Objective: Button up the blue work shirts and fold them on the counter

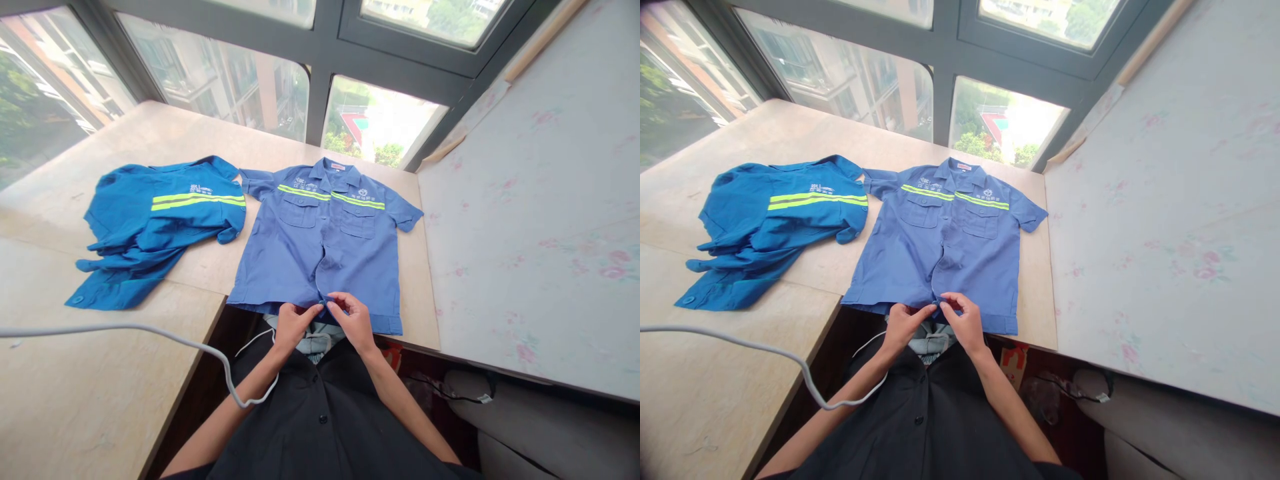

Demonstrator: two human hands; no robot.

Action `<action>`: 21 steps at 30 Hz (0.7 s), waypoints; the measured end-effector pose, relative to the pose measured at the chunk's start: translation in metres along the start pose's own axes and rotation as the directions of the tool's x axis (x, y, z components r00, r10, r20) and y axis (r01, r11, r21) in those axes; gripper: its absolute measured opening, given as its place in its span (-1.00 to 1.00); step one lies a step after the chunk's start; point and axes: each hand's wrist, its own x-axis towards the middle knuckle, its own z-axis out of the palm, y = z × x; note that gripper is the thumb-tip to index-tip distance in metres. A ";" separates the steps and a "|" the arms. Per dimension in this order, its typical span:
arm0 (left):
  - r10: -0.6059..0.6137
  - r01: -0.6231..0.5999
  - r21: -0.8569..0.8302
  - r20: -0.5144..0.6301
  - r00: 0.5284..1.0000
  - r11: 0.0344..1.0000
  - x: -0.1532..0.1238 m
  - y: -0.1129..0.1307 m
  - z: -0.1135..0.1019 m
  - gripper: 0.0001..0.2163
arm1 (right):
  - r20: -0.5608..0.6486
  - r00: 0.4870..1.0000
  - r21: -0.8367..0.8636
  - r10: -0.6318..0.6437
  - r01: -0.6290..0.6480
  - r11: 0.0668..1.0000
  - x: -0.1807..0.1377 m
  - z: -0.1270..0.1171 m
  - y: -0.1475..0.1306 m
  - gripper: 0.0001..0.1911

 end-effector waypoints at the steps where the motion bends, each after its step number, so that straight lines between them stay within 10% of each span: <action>1: 0.001 -0.001 0.001 -0.005 1.000 1.000 0.000 0.001 0.000 -0.69 | 0.000 1.000 -0.004 0.001 -0.001 1.000 0.000 0.000 0.000 -0.75; 21: 0.013 -0.012 -0.049 0.020 1.000 0.999 0.006 -0.013 -0.003 -0.69 | 0.035 0.999 0.044 0.009 -0.010 0.999 0.001 -0.002 -0.003 -0.75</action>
